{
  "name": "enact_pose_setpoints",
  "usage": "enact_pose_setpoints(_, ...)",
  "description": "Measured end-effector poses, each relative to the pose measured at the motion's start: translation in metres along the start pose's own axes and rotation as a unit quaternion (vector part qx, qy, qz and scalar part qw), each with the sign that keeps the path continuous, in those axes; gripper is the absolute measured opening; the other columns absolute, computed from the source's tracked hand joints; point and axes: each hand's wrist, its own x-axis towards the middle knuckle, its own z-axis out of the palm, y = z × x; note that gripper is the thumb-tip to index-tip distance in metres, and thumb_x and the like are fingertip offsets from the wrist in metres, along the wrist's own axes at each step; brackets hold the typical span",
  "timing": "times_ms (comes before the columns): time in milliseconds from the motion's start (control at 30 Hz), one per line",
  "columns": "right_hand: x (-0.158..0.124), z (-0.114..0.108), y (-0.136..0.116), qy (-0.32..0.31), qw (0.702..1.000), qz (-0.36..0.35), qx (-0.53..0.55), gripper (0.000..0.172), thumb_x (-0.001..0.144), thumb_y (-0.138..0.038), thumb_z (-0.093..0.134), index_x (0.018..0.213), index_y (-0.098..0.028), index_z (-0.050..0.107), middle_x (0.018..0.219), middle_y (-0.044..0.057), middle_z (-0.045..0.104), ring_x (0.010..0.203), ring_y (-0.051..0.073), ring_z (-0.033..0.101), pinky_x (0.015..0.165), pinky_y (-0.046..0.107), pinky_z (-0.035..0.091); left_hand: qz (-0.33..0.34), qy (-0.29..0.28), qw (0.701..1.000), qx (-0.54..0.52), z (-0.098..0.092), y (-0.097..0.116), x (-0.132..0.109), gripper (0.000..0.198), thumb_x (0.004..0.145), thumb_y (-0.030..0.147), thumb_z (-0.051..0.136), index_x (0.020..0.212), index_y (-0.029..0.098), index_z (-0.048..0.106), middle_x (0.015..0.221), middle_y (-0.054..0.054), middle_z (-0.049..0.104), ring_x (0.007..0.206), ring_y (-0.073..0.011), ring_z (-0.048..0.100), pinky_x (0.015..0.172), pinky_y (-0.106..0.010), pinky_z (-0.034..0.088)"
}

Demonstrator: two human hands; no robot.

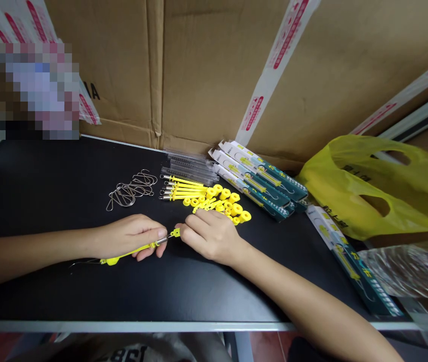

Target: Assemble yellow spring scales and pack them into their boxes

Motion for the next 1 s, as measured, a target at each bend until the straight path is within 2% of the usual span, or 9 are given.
enact_pose_setpoints(133,0.0,0.0,-0.001,-0.006,1.0,-0.009,0.01,0.01,0.087,-0.015,0.059,0.077,-0.017,0.059,0.061,-0.001,0.057,0.058,0.012,0.046,0.051,0.027,0.03,0.04,0.023,0.998,0.037,0.001,-0.001,0.0,0.035,0.094,0.041,0.037,0.086,0.016,0.061,0.047,0.006,0.05,0.045,-0.0077,0.045,0.049,-0.017,0.035)
enact_pose_setpoints(400,-0.002,0.001,-0.003,-0.019,0.999,0.018,0.041,0.005,0.085,-0.015,0.061,0.081,-0.016,0.06,0.063,0.0,0.059,0.059,0.012,0.048,0.052,0.027,0.032,-0.004,0.015,0.999,-0.047,0.004,-0.006,0.002,0.027,0.091,0.039,0.044,0.078,0.017,0.054,0.055,0.005,0.055,0.043,-0.0069,0.049,0.043,-0.016,0.04)
enact_pose_setpoints(533,-0.002,0.004,0.001,-0.025,0.996,0.054,0.061,0.007,0.087,-0.017,0.059,0.08,-0.016,0.058,0.063,0.0,0.059,0.058,0.013,0.049,0.053,0.027,0.034,-0.018,0.008,0.994,-0.109,0.003,-0.008,0.003,0.026,0.09,0.039,0.045,0.081,0.016,0.054,0.056,0.004,0.056,0.043,-0.0064,0.05,0.041,-0.015,0.038)
enact_pose_setpoints(667,-0.001,0.006,0.016,-0.034,0.99,0.128,0.053,0.008,0.088,-0.02,0.057,0.081,-0.017,0.057,0.071,0.003,0.064,0.064,0.014,0.054,0.058,0.026,0.038,-0.027,0.025,0.988,-0.15,0.003,-0.01,0.003,0.027,0.091,0.041,0.046,0.082,0.016,0.053,0.056,0.004,0.055,0.043,-0.0057,0.05,0.04,-0.014,0.037)
enact_pose_setpoints(867,0.005,0.003,0.051,-0.131,0.962,0.238,0.029,0.009,0.089,-0.021,0.051,0.088,-0.017,0.059,0.083,0.007,0.064,0.079,0.02,0.058,0.069,0.03,0.042,-0.028,0.062,0.978,-0.195,0.004,-0.011,0.006,0.028,0.092,0.042,0.043,0.09,0.017,0.053,0.052,0.006,0.054,0.039,-0.0056,0.047,0.036,-0.013,0.034)
enact_pose_setpoints(1000,0.015,0.013,0.07,-0.209,0.944,0.254,0.011,0.01,0.086,-0.021,0.054,0.091,-0.017,0.062,0.089,0.009,0.065,0.087,0.024,0.057,0.075,0.032,0.041,-0.029,0.075,0.977,-0.195,0.004,-0.012,0.006,0.028,0.093,0.043,0.042,0.094,0.017,0.053,0.053,0.006,0.054,0.038,-0.0055,0.048,0.034,-0.012,0.033)
